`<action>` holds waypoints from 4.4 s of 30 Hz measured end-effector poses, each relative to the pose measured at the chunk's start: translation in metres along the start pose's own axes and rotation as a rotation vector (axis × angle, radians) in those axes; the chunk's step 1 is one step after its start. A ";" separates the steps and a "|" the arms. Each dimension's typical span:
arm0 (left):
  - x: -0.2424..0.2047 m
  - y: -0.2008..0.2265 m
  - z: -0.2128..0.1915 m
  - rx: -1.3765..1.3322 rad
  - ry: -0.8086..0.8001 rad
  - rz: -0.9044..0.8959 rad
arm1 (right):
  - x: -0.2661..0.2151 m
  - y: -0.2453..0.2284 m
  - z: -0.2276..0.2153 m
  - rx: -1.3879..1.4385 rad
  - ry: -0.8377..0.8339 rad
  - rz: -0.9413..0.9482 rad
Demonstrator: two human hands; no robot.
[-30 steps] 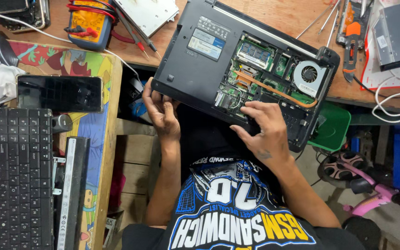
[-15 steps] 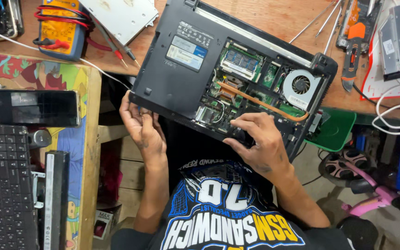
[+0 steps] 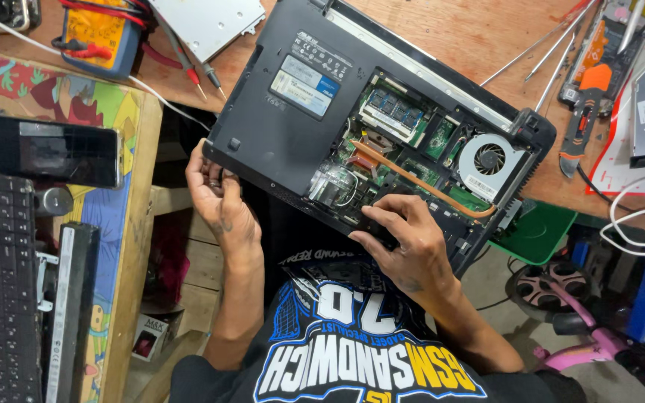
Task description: The person disassembles a white laptop, removes the palm rest, and works on the internal components. They use a screwdriver to loosen screws, disconnect cables, and adjust the cooling fan and heat pipe. The laptop is flipped and repositioned multiple times during the process.
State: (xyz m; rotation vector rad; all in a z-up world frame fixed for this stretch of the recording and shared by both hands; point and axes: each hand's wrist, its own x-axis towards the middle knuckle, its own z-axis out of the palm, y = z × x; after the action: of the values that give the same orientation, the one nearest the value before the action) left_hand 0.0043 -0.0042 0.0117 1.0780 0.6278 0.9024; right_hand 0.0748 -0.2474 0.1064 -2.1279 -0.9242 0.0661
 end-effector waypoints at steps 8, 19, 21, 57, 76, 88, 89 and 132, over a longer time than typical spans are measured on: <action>0.001 -0.012 -0.013 -0.073 -0.026 0.007 | -0.004 -0.011 0.001 -0.081 0.013 -0.043; 0.005 -0.005 -0.005 -0.058 -0.017 0.032 | -0.031 -0.021 0.009 -0.077 0.087 -0.178; 0.005 -0.004 -0.003 -0.063 0.004 0.007 | -0.033 -0.020 0.009 -0.080 0.100 -0.175; 0.004 0.052 -0.020 -0.111 -0.230 -0.338 | -0.024 -0.036 0.026 -0.224 0.139 0.023; -0.003 0.035 -0.014 0.172 -0.134 -0.109 | 0.005 -0.042 0.027 -0.401 0.045 -0.104; -0.010 0.014 -0.012 -0.109 -0.176 -0.099 | 0.007 -0.042 0.027 -0.334 0.057 -0.109; -0.009 0.012 -0.011 -0.148 -0.194 -0.097 | 0.007 -0.042 0.027 -0.335 0.059 -0.106; -0.065 -0.028 0.003 -0.377 -0.703 -0.507 | 0.009 -0.033 0.023 -0.240 0.034 -0.162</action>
State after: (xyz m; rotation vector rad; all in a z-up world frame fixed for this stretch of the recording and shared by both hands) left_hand -0.0177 -0.0672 -0.0129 0.7649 0.1117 0.1526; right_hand 0.0543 -0.2131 0.1161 -2.2548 -1.1273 -0.1706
